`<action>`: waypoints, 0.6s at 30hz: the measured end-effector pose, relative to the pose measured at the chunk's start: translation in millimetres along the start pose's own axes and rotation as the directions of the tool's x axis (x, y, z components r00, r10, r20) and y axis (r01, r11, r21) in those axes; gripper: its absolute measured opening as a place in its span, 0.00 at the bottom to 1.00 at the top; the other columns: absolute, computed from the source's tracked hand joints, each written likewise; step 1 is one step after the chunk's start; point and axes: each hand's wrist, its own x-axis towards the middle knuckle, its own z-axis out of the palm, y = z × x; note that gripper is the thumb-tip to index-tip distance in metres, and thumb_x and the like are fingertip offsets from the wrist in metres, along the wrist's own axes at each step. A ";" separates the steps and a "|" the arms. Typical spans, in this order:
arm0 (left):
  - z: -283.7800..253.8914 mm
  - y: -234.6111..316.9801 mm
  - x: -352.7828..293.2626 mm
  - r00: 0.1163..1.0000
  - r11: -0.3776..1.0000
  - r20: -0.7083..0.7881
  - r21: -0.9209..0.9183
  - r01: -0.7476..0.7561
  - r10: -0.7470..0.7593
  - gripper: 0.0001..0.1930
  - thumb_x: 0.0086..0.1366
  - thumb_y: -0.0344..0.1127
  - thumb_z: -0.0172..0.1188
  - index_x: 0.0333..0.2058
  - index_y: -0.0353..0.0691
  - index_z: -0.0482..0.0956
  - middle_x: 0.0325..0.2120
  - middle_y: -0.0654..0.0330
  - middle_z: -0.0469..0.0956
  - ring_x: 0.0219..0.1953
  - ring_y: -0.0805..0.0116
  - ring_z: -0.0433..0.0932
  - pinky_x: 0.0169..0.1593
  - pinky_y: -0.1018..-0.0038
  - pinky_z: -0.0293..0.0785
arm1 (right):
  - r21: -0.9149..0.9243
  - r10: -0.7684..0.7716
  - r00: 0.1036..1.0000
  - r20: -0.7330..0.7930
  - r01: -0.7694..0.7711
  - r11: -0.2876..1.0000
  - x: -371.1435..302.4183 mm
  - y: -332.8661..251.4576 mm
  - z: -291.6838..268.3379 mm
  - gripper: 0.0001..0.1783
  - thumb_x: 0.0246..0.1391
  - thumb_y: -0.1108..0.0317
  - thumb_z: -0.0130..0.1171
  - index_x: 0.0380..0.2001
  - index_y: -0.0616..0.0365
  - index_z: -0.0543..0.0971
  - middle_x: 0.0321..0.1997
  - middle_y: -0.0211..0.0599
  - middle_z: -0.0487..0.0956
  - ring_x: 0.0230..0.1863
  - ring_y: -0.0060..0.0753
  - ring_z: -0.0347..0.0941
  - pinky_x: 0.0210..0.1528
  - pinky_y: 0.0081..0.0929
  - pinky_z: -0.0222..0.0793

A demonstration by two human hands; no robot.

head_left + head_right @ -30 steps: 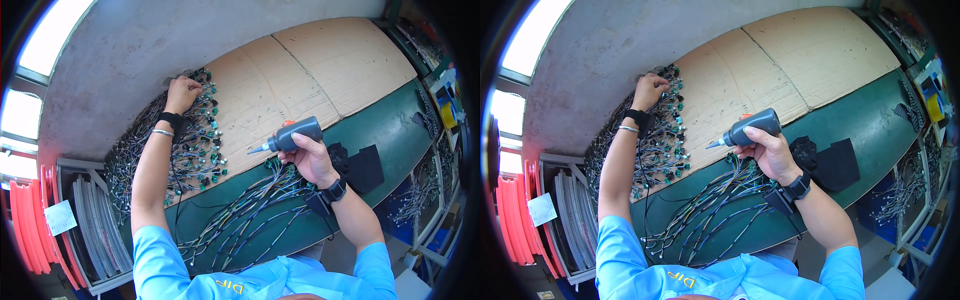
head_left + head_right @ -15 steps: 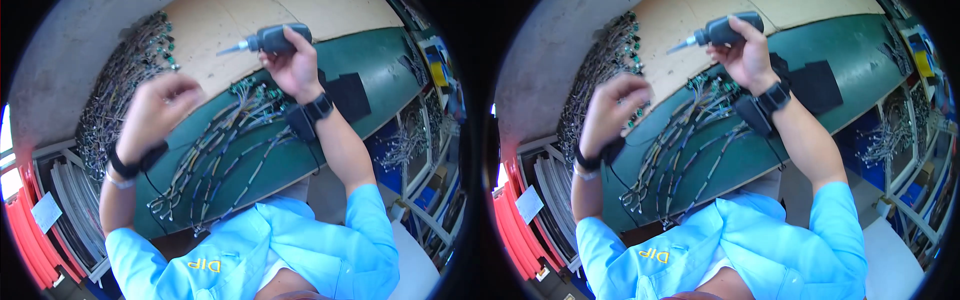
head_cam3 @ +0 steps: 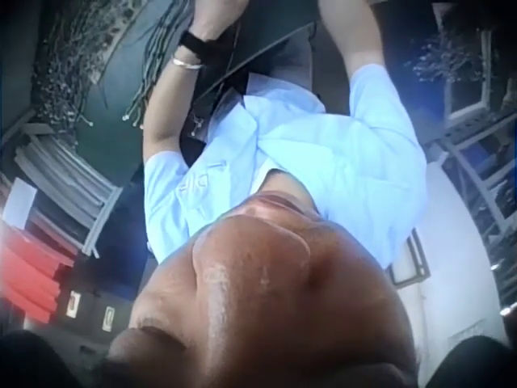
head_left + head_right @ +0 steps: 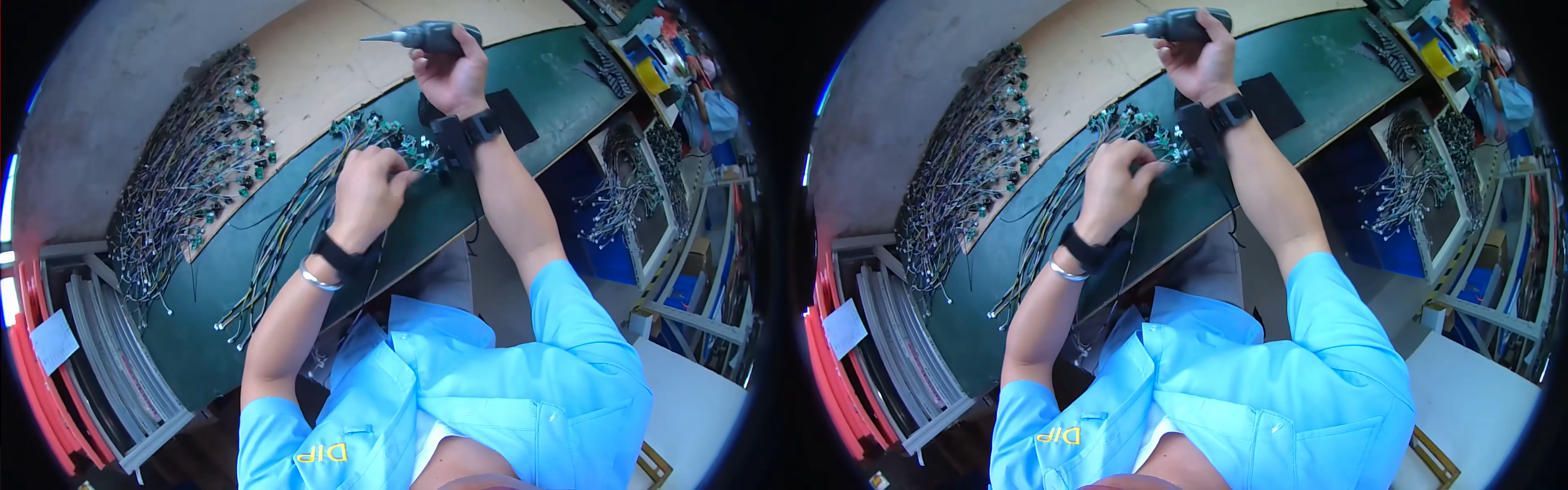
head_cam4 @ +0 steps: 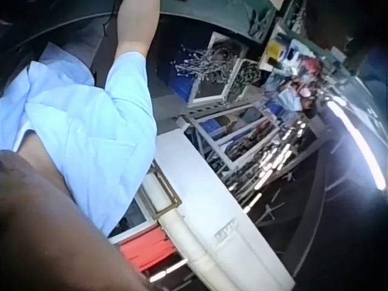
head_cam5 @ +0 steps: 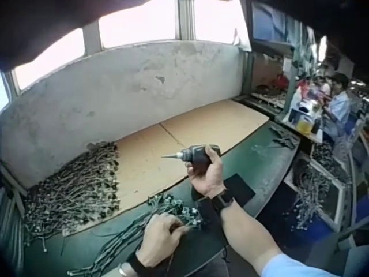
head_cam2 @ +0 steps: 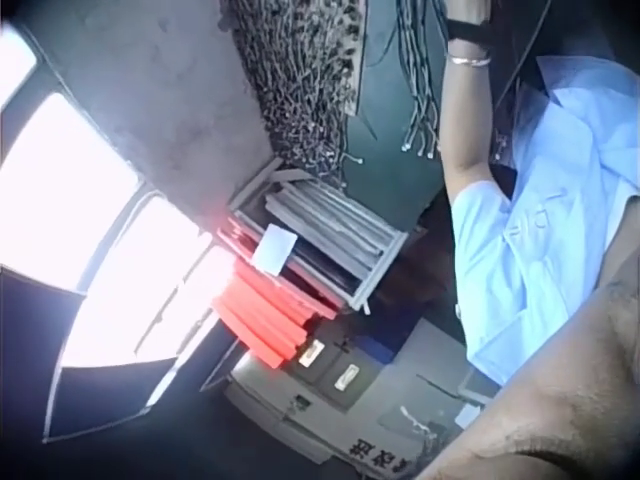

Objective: The recorder is applying a substance or adhesive to the connectors of multiple wire harnesses at a workbench.

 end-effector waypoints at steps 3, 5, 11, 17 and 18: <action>-11.3 -29.0 -8.5 0.953 0.382 0.240 -0.876 0.295 -0.187 0.08 0.59 0.36 0.58 0.31 0.37 0.73 0.29 0.58 0.77 0.30 0.67 0.77 0.36 0.75 0.73 | 0.057 -0.093 0.996 0.018 0.092 0.994 -13.6 -12.9 10.3 0.24 0.49 0.54 0.57 0.41 0.65 0.72 0.34 0.43 0.76 0.30 0.37 0.71 0.30 0.22 0.70; -16.4 -40.8 -16.8 0.927 0.178 0.279 -0.928 0.328 -0.253 0.07 0.61 0.35 0.56 0.31 0.38 0.73 0.30 0.59 0.77 0.30 0.69 0.77 0.36 0.76 0.73 | 0.099 -0.119 0.992 0.029 0.116 0.988 -25.1 -9.5 14.7 0.25 0.48 0.54 0.58 0.41 0.65 0.71 0.34 0.44 0.76 0.30 0.37 0.71 0.31 0.22 0.70; -40.0 -70.6 -22.5 0.814 0.062 0.311 -0.919 0.388 -0.490 0.06 0.65 0.34 0.51 0.35 0.38 0.72 0.30 0.59 0.77 0.30 0.73 0.77 0.36 0.78 0.75 | -0.059 0.010 0.997 0.083 -0.005 0.998 -38.8 12.2 19.2 0.26 0.49 0.55 0.59 0.44 0.64 0.70 0.40 0.45 0.75 0.34 0.37 0.72 0.33 0.23 0.72; -47.2 -79.8 -34.9 0.847 -0.167 0.267 -0.963 0.213 -0.460 0.07 0.64 0.33 0.52 0.38 0.36 0.71 0.32 0.58 0.78 0.30 0.72 0.78 0.36 0.78 0.76 | -0.323 0.029 0.996 0.084 0.000 0.946 -44.9 53.4 56.7 0.23 0.48 0.68 0.61 0.47 0.61 0.69 0.43 0.43 0.74 0.41 0.36 0.73 0.39 0.28 0.74; -43.2 -82.0 -38.0 0.849 -0.155 0.242 -0.969 0.190 -0.470 0.08 0.64 0.33 0.52 0.38 0.35 0.71 0.32 0.57 0.78 0.30 0.72 0.78 0.36 0.77 0.76 | -0.418 0.020 0.991 0.132 0.038 0.908 -46.2 68.0 63.6 0.24 0.47 0.72 0.61 0.48 0.61 0.68 0.44 0.42 0.73 0.42 0.35 0.73 0.41 0.28 0.73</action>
